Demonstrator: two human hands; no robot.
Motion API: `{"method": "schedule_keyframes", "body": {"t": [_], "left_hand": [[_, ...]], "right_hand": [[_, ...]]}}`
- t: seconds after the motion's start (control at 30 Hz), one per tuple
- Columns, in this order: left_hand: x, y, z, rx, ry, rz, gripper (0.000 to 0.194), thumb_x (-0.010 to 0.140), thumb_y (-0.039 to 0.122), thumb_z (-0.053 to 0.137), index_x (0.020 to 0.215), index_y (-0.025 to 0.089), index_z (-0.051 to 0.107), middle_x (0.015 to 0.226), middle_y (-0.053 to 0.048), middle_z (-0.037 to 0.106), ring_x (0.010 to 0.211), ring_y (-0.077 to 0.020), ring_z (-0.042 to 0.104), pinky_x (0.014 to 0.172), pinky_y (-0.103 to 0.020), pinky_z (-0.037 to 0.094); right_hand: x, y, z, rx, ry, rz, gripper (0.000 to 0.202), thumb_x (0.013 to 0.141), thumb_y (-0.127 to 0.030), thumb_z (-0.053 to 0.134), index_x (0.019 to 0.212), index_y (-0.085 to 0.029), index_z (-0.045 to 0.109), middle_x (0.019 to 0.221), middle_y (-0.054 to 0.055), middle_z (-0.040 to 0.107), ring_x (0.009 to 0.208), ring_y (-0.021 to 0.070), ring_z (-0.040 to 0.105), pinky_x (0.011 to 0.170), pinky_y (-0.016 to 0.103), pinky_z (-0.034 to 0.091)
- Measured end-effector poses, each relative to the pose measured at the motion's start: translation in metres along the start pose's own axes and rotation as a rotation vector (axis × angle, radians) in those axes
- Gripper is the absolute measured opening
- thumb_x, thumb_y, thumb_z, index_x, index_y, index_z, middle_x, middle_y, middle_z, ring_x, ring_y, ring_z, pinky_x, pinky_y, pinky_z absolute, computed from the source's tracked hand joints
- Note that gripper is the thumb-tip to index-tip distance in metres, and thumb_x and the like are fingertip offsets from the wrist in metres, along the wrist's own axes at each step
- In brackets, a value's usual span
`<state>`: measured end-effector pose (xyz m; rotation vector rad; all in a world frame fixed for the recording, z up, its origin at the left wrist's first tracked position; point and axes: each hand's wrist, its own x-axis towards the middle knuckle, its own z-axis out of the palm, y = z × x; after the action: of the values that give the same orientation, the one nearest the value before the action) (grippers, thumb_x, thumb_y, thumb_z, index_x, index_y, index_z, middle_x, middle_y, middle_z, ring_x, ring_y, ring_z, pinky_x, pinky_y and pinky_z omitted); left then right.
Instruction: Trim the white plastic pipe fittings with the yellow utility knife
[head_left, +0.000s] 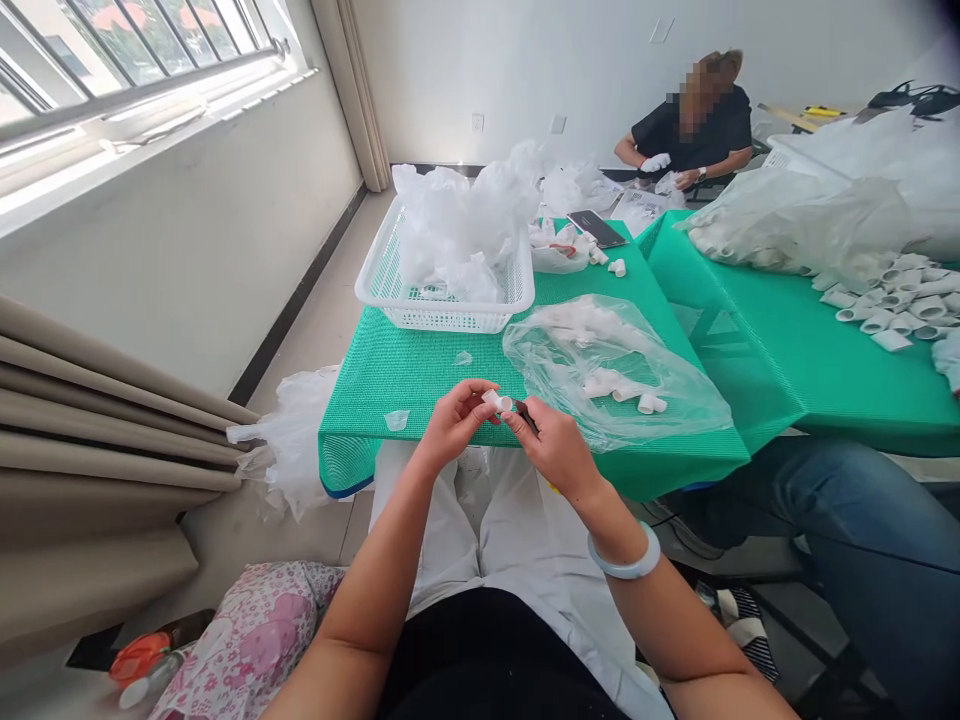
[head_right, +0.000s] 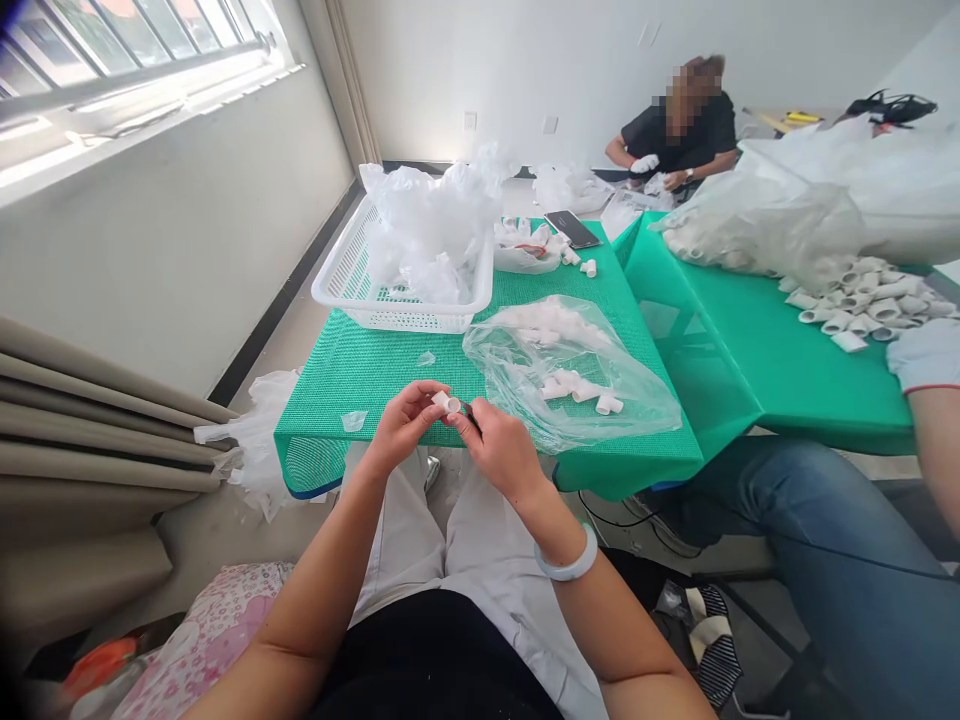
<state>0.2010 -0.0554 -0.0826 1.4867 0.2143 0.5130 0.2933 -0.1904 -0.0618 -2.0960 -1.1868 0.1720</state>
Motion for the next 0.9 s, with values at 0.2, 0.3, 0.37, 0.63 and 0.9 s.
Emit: {"method": "schedule_keyframes", "body": {"t": [0.2,0.3,0.37,0.63,0.9], "left_hand": [[0.0,-0.002,0.001,-0.006,-0.003,-0.033,0.03,0.08,0.039,0.061,0.099,0.017,0.057,0.082,-0.003,0.063,0.07,-0.0121,0.061,0.068,-0.026,0.052],[0.001,-0.001,0.0,-0.011,0.011,-0.016,0.029,0.08,0.038,0.062,0.099,0.017,0.058,0.083,-0.004,0.064,0.075,-0.0128,0.061,0.07,-0.026,0.052],[0.001,0.0,-0.002,-0.049,0.008,0.0,0.028,0.08,0.038,0.061,0.099,0.017,0.059,0.084,-0.004,0.064,0.078,-0.0135,0.062,0.072,-0.027,0.052],[-0.002,-0.003,-0.007,-0.242,0.004,-0.016,0.03,0.08,0.038,0.062,0.101,0.017,0.059,0.097,-0.009,0.067,0.094,-0.0203,0.063,0.08,-0.034,0.052],[-0.002,0.002,-0.006,-0.228,-0.028,0.026,0.023,0.082,0.033,0.061,0.098,0.018,0.062,0.1,-0.009,0.067,0.1,-0.0221,0.062,0.089,-0.036,0.047]], "right_hand": [[-0.001,-0.003,0.009,-0.023,0.013,0.037,0.044,0.092,-0.054,0.026,0.064,-0.023,0.038,0.053,-0.001,0.047,0.044,0.0118,0.039,0.045,0.025,0.025],[-0.003,-0.009,0.01,0.033,0.007,0.034,0.041,0.092,-0.05,0.027,0.063,-0.023,0.037,0.052,-0.002,0.046,0.044,0.0112,0.039,0.046,0.024,0.026],[-0.003,-0.013,0.008,0.118,-0.001,0.041,0.039,0.091,-0.049,0.029,0.064,-0.023,0.036,0.051,-0.003,0.046,0.044,0.0107,0.04,0.046,0.024,0.028],[-0.001,-0.013,0.008,0.24,0.009,0.139,0.036,0.09,-0.049,0.032,0.064,-0.023,0.035,0.048,-0.004,0.047,0.041,0.0105,0.044,0.045,0.024,0.031],[0.001,-0.005,0.015,0.327,-0.008,0.169,0.042,0.088,-0.057,0.034,0.064,-0.023,0.038,0.047,-0.004,0.049,0.04,0.0104,0.046,0.044,0.023,0.034]]}}
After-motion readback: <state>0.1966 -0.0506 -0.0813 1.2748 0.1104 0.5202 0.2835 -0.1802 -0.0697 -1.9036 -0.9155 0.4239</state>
